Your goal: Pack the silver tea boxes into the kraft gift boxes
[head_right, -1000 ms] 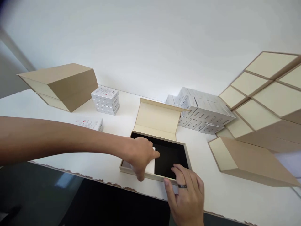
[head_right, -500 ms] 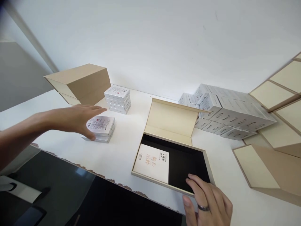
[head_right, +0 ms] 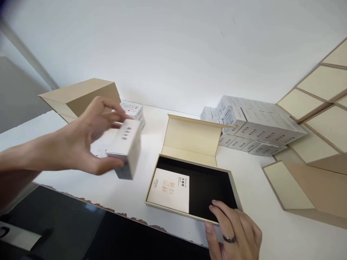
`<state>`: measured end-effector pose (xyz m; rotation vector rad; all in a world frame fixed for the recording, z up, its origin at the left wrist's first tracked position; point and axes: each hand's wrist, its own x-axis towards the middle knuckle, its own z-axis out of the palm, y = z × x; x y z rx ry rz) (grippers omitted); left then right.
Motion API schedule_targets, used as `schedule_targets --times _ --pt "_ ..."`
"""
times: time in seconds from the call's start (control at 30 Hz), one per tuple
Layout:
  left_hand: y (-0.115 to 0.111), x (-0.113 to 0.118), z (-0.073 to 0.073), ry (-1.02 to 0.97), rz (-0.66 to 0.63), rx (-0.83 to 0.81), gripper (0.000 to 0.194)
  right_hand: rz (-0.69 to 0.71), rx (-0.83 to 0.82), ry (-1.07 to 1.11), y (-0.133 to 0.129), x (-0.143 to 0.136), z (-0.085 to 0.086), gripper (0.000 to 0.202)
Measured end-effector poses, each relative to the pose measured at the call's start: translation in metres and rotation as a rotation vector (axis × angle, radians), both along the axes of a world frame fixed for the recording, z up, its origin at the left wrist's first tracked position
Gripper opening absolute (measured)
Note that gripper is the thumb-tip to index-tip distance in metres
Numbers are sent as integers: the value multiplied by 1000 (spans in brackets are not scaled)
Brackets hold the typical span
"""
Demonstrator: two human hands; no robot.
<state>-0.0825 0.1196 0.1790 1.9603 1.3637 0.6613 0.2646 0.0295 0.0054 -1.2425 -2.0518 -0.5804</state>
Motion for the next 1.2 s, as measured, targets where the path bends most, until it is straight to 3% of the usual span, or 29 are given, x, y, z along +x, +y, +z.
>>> schedule_targets --times 0.1,0.2,0.33,0.47,0.57,0.67,0.73,0.83,0.93,1.0,1.1,1.17,1.2 --pt "7 58 -4 -205 -296 -137 57 10 -9 42 -1 -2 -2 16" --pt "18 118 -13 -8 -569 -106 55 39 15 304 -6 -12 -1 21" --pt "24 187 -9 306 -824 -42 53 29 242 823 -10 -27 1 24" --pt "21 231 -11 545 -879 -124 62 18 296 1005 -9 -24 2 25" --pt "24 246 -38 579 -879 -125 85 4 329 1019 -10 -19 1 22" --pt "27 246 -66 518 -832 -145 92 -12 253 995 -13 -18 -1 23" --pt "25 237 -69 427 -813 -226 101 -6 193 960 -16 -18 -4 25" --pt "18 201 -45 267 -771 -305 106 -21 116 856 -20 -14 -10 29" --pt "13 136 -13 263 -583 -154 62 -73 55 688 -20 -10 -16 29" --pt "16 78 -5 386 -361 -25 65 -78 61 609 -17 -8 -19 30" --pt "22 -14 -23 681 -3 3 85 -67 95 599 -13 -8 -19 31" --pt "22 -65 -50 772 102 -204 105 -87 128 579 -10 -8 -18 29" --pt "20 -85 -65 749 106 -246 103 -104 140 560 -9 -8 -18 27"
